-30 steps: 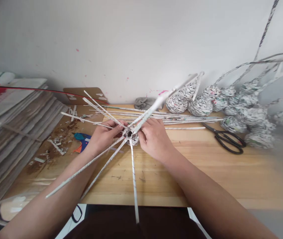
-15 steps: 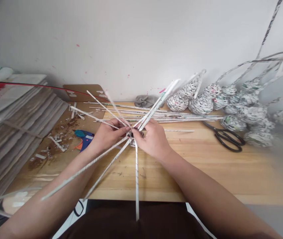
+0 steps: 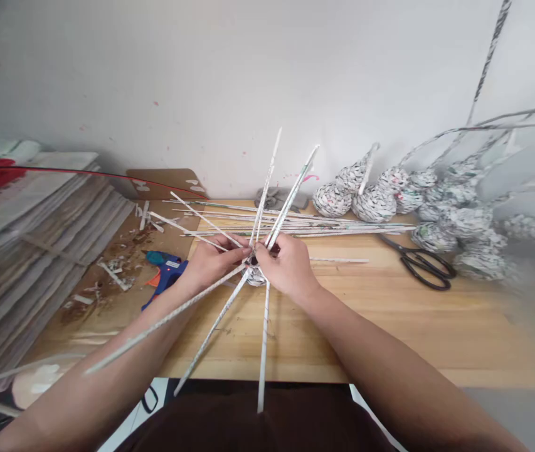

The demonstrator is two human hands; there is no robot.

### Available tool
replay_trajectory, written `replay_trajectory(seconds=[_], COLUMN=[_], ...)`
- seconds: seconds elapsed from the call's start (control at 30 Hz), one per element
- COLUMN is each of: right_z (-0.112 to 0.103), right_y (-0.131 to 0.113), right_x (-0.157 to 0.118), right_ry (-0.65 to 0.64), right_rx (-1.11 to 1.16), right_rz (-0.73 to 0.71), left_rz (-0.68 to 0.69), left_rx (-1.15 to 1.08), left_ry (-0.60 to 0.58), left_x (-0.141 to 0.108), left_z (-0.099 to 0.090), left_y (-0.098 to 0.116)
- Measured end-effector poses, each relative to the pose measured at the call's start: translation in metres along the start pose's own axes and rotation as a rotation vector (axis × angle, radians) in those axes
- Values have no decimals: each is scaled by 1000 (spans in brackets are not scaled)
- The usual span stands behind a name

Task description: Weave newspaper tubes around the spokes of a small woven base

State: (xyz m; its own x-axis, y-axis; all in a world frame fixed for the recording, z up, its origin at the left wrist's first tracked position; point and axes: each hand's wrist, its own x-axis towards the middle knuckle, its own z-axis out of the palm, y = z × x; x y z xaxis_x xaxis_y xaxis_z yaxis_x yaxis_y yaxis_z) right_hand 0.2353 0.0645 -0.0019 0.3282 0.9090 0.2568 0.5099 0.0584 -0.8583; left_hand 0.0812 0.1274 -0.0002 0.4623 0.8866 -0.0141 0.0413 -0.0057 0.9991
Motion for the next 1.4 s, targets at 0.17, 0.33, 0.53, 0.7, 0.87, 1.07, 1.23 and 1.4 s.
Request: replay_trajectory(seconds=[0.17, 0.33, 0.53, 0.7, 0.87, 1.07, 1.23, 1.4], right_z=[-5, -4, -5, -9, -9, -15, -27, -34], right_y=[2, 4, -1, -4, -3, -9, -27, -36], right_x=[5, 5, 0, 4, 2, -6, -16, -14], right_ry=[-22, -39, -69, 8, -42, -85, -230, -288], right_rx=[-69, -66, -22, 35, 40, -486, -819, -945], right_rz=[44, -7, -138, -78, -208, -428, -306, -258], left_rz=[132, 148, 150, 39, 71, 100, 99, 92], left_rx=[140, 134, 200, 134, 188, 192, 160, 157], left_ry=[26, 47, 107, 99, 116, 152, 123, 66], left_x=[-4, -2, 0, 4, 4, 4, 3, 1], left_z=[2, 3, 2, -1, -1, 0, 1, 0], left_y=[-1, -5, -3, -6, -6, -8, -8, -3])
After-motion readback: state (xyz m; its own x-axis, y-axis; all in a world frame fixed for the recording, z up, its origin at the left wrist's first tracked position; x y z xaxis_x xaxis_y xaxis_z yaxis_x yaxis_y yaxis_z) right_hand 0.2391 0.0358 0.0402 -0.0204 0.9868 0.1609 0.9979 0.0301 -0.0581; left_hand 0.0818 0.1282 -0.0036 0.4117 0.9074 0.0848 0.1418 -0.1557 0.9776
